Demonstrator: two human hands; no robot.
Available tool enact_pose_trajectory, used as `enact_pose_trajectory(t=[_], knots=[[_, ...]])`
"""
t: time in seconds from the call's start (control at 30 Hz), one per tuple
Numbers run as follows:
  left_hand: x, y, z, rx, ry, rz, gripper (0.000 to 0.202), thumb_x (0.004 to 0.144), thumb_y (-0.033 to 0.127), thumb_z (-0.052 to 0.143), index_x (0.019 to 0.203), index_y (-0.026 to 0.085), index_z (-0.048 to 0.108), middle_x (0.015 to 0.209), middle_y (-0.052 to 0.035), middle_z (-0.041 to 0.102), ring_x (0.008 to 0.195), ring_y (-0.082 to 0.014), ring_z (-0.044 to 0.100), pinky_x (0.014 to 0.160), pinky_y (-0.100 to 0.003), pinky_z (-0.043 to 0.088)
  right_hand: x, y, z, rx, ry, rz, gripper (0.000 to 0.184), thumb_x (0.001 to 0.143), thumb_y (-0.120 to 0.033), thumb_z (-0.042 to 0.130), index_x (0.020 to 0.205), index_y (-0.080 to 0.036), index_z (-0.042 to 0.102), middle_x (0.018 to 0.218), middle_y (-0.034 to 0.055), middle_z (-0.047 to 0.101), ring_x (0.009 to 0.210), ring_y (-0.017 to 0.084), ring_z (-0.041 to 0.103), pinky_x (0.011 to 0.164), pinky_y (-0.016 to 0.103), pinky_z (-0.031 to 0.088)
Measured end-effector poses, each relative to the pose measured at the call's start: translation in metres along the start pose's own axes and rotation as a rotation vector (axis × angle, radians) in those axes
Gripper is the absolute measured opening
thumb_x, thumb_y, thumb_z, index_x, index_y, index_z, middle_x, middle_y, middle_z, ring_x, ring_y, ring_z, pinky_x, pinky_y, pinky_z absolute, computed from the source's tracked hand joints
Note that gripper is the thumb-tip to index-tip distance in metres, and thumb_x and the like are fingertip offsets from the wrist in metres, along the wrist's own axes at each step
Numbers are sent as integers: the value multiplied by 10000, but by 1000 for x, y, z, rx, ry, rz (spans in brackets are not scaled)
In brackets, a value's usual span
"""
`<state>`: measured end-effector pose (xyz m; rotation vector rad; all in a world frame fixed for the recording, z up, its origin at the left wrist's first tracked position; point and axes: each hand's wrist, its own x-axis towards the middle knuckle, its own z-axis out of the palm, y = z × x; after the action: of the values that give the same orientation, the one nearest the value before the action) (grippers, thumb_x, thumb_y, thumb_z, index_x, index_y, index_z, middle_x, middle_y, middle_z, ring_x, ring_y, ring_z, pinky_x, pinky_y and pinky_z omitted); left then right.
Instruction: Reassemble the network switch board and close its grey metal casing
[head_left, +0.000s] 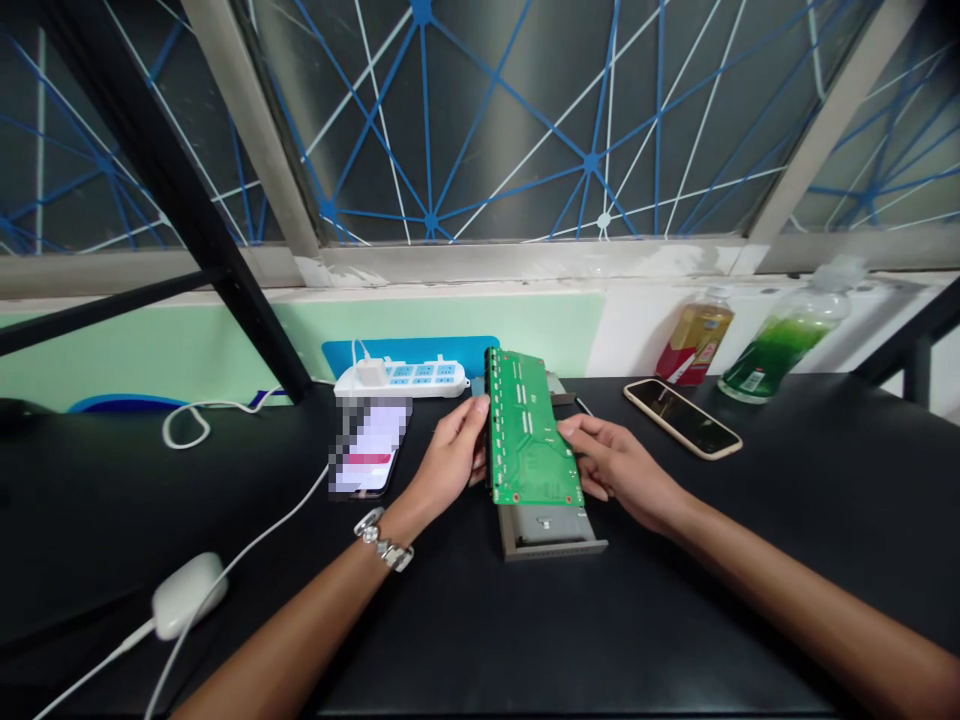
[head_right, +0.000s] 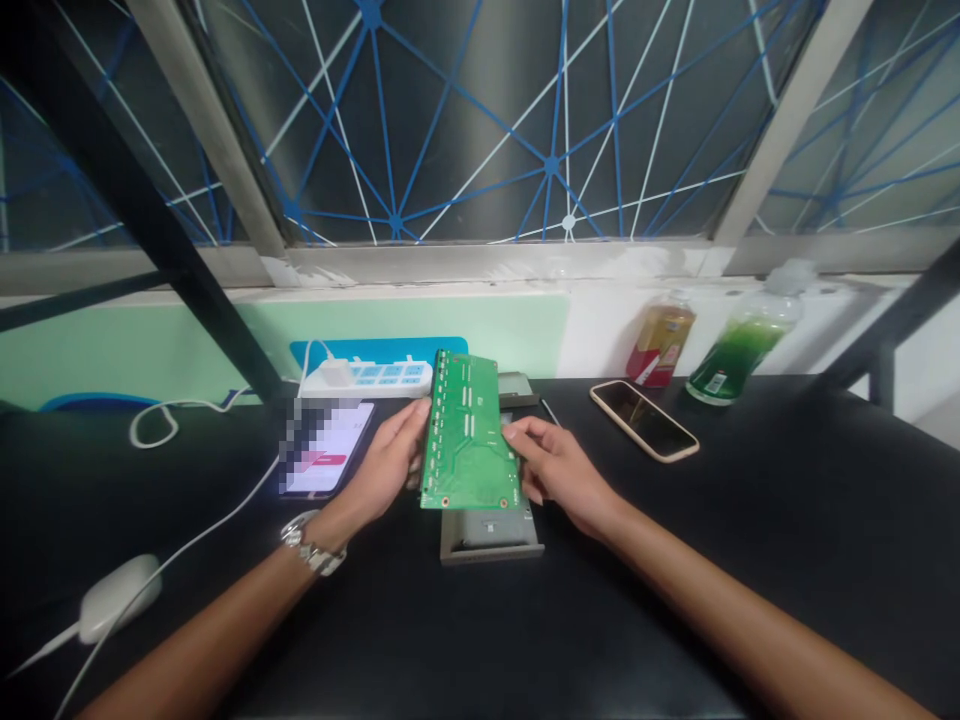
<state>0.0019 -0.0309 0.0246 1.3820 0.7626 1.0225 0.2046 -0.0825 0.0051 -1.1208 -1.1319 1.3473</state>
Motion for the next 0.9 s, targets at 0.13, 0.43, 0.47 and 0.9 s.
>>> enact_pose_trajectory(t=[0.13, 0.43, 0.47, 0.9], knots=[[2, 0, -7, 34, -73, -85, 369, 922, 563, 518, 820, 209, 485, 400, 114, 345, 271, -48, 258, 296, -175, 187, 3, -5, -7, -51, 50, -23, 333, 853, -519, 659, 910, -204, 569, 536, -86, 449, 337, 49, 380, 325, 194, 232], [1, 11, -14, -24, -280, -86, 263, 961, 434, 511, 992, 174, 491, 520, 22, 634, 422, -142, 640, 357, -174, 419, 5, -20, -16, -157, -16, -105, 314, 820, -414, 727, 1012, -191, 618, 655, -65, 576, 351, 35, 479, 331, 182, 270], [2, 12, -14, -61, -301, -81, 260, 951, 407, 532, 1039, 165, 495, 586, -14, 680, 521, -179, 698, 408, -200, 476, 6, -19, -18, -157, -22, -120, 308, 813, -406, 734, 999, -189, 620, 692, -49, 600, 391, 47, 516, 346, 184, 304], [0, 14, -11, -16, -214, 21, 308, 927, 389, 562, 1076, 159, 701, 849, -62, 655, 727, -138, 605, 642, -245, 498, 6, -10, -23, -297, 3, -498, 137, 860, -221, 663, 986, -250, 707, 1202, 69, 577, 1194, 231, 552, 958, 399, 502]])
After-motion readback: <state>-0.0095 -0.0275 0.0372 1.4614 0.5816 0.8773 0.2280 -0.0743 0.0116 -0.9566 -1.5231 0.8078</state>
